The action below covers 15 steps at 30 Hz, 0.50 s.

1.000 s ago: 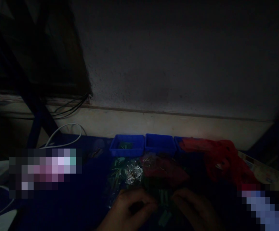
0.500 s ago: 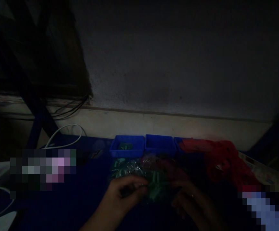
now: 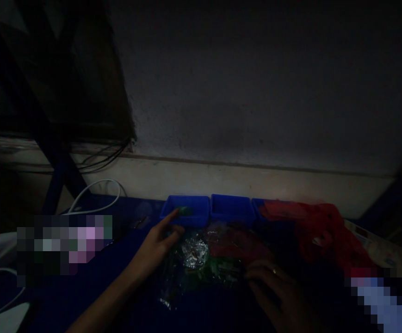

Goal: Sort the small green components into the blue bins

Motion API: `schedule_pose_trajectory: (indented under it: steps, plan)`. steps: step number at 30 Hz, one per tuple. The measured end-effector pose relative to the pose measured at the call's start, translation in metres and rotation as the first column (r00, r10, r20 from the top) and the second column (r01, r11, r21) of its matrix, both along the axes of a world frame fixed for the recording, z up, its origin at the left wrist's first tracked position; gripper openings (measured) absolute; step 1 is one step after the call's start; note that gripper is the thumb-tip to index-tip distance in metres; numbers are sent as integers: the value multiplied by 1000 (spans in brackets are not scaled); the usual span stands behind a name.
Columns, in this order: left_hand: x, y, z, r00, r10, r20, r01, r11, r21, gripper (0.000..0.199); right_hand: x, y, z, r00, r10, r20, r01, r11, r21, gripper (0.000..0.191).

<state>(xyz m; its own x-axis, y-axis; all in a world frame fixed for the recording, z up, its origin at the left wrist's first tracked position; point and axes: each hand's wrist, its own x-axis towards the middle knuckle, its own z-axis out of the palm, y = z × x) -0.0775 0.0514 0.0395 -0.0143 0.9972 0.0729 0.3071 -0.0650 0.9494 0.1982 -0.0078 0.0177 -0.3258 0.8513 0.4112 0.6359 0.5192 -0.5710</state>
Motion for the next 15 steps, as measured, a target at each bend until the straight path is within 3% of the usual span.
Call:
schedule_pose_trajectory:
  steps: [4, 7, 10, 14, 15]
  plan:
    - [3, -4, 1, 998, 3, -69, 2, 997, 72, 52, 7, 7, -8, 983, -91, 160, 72, 990, 120, 19]
    - [13, -16, 6, 973, 30, -229, 23, 974, 225, 30, 9, 11, -13, 952, -133, 275, 90, 983, 161, 20]
    - [27, -36, 11, 929, -97, -356, 234, 902, 363, 21, 11, 15, -19, 935, -143, 325, 77, 975, 209, 27]
    - [49, -62, 14, 816, -357, -455, 529, 780, 336, 28, 15, 19, -28, 928, -167, 334, 83, 965, 250, 35]
    - [54, -66, 13, 751, -412, -515, 611, 730, 306, 26, 17, 20, -29, 924, -171, 343, 86, 964, 251, 36]
